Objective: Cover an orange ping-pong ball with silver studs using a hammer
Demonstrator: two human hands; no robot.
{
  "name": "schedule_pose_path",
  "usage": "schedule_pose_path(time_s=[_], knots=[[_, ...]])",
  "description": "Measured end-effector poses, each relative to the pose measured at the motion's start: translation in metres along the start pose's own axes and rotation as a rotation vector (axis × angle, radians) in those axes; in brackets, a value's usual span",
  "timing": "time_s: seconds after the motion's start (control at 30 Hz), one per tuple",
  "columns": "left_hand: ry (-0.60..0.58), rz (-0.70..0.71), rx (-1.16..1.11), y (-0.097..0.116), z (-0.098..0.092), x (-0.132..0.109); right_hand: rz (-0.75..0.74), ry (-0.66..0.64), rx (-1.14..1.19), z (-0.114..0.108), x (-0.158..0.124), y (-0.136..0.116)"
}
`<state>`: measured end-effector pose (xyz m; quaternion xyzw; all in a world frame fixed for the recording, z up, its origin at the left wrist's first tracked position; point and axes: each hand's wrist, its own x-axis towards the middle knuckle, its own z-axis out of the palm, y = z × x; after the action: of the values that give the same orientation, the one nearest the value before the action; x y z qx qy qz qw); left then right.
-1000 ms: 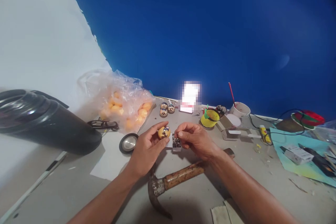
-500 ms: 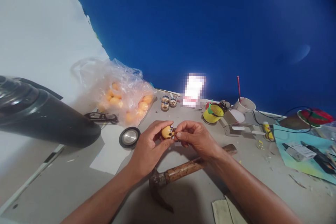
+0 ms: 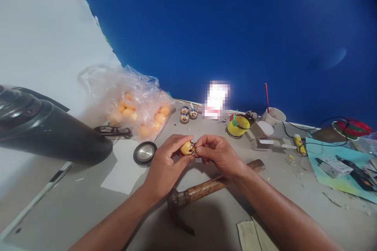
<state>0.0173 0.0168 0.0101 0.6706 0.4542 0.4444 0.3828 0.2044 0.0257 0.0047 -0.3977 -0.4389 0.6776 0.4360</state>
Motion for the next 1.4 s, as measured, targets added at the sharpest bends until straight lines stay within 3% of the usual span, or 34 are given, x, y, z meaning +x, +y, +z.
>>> schedule_pose_path(time_s=[0.6, 0.8, 1.27, 1.4], knots=[[0.167, 0.093, 0.043, 0.003, 0.007, -0.009, -0.147, 0.100, -0.273, 0.014, -0.011, -0.017], [0.145, 0.029, -0.018, 0.007, 0.008, -0.011, -0.236, 0.147, -0.420, 0.019, -0.015, -0.022], [0.158, -0.049, -0.086, 0.014, 0.012, -0.014, -0.260, 0.149, -0.577, 0.018, -0.018, -0.022], [0.142, -0.129, -0.192, 0.016, 0.013, -0.014, -0.272, 0.133, -0.573, 0.017, -0.016, -0.025]])
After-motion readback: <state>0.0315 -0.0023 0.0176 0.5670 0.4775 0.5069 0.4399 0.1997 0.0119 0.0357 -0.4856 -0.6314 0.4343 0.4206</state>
